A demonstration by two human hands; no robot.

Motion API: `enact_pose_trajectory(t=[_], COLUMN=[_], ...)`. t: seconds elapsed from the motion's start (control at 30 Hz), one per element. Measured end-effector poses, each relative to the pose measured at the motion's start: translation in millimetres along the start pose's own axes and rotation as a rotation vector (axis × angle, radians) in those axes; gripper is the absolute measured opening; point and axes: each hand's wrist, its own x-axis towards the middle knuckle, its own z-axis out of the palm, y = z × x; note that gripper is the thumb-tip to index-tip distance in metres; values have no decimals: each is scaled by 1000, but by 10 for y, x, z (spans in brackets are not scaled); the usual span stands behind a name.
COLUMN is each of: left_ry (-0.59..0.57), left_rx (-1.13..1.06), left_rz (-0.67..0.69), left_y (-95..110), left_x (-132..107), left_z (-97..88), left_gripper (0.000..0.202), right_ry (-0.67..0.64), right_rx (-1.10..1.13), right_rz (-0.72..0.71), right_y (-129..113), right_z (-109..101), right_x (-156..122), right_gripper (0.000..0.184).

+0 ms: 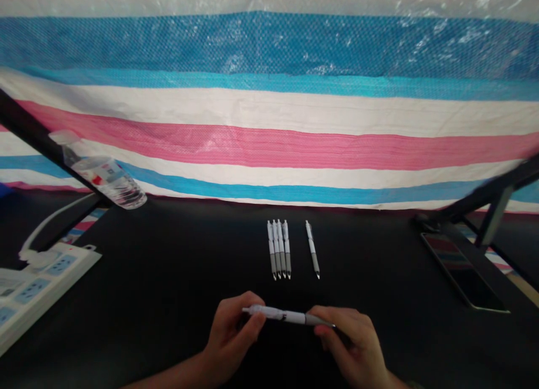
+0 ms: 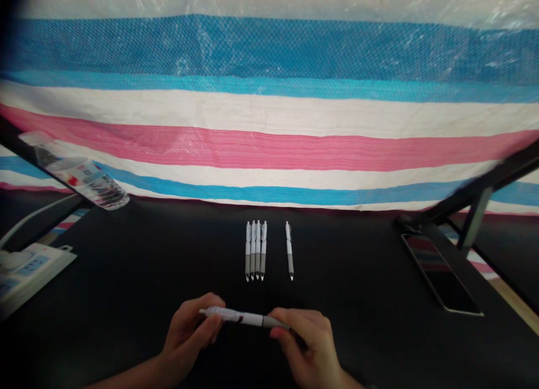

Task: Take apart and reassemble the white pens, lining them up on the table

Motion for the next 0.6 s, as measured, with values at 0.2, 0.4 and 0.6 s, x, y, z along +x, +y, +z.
enact_pose_trajectory(t=[0.2,0.4,0.6], left_ry=[-9,-14,33], left_rx=[3,-135,-113], left_rz=[-20,-148,-71], left_y=[-3,5,28], left_x=[-11,-24,6], left_z=[11,61,48], left_gripper=[32,43,44], right_ry=[45,148,-50], right_rx=[-52,-207,-66], right_rz=[-147,-255,28], right_y=[-52,27,90], right_z=[-18,8,-28], right_x=[41,-9,-81], right_gripper=[13,19,31])
